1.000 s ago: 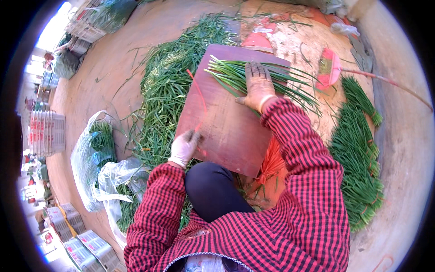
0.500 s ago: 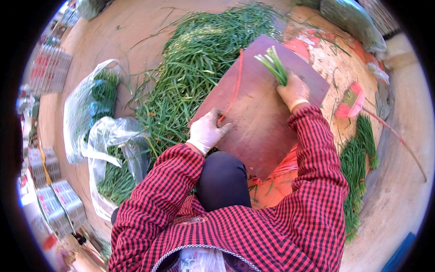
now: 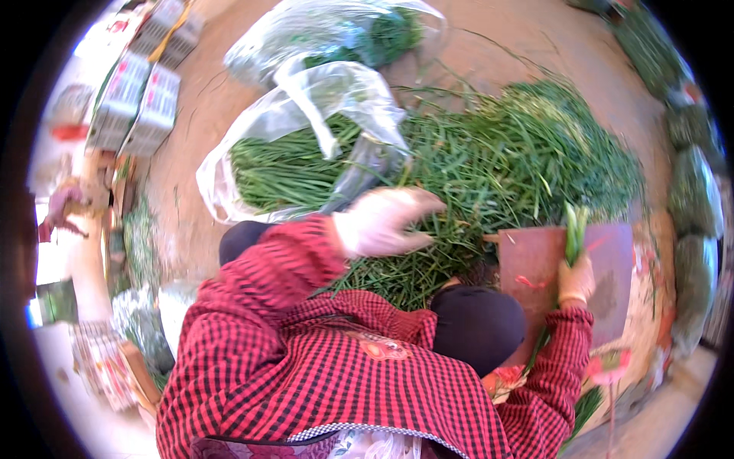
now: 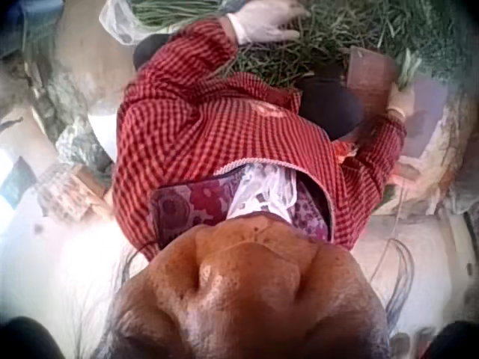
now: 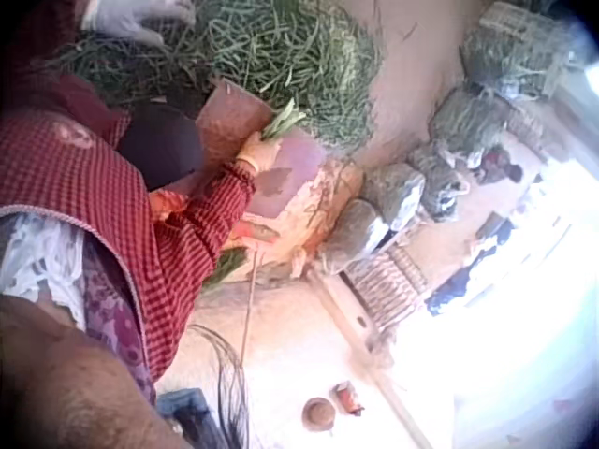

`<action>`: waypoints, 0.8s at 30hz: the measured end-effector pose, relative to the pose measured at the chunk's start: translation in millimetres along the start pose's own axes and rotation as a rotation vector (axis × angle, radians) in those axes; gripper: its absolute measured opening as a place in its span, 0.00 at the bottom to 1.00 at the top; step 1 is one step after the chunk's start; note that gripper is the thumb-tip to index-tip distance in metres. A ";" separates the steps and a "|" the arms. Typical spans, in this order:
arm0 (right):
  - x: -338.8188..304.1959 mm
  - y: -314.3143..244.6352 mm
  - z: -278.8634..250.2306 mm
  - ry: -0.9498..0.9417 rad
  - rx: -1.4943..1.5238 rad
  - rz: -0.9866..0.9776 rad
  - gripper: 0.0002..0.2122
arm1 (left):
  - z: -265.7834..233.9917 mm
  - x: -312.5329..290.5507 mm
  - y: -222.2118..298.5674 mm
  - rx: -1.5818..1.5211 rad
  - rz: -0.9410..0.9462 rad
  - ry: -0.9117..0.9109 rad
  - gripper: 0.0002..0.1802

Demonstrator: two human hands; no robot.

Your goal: The person picks up a bunch of green vegetables, removes loose or stray pieces by hand, aligns the stalks, ties a red elastic band around the bunch, and places the tied bunch onto a pile.

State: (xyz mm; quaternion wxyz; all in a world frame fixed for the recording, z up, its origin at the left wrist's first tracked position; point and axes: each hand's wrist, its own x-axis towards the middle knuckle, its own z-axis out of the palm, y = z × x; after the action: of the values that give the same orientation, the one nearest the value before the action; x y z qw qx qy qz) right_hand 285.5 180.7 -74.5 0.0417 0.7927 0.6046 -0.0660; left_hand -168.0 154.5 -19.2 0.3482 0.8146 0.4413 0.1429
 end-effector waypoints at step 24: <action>-65.4 -808.3 68.7 -0.089 0.070 -1.219 0.26 | -154.5 -347.4 -342.1 -1.209 -0.645 1.707 0.25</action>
State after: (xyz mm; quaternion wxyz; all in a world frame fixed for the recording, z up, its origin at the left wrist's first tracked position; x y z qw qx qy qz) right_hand -514.4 323.0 -121.0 -0.0044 0.3014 0.9445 -0.1308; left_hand -661.2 64.2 -119.8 0.2912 -0.0117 0.5868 0.7555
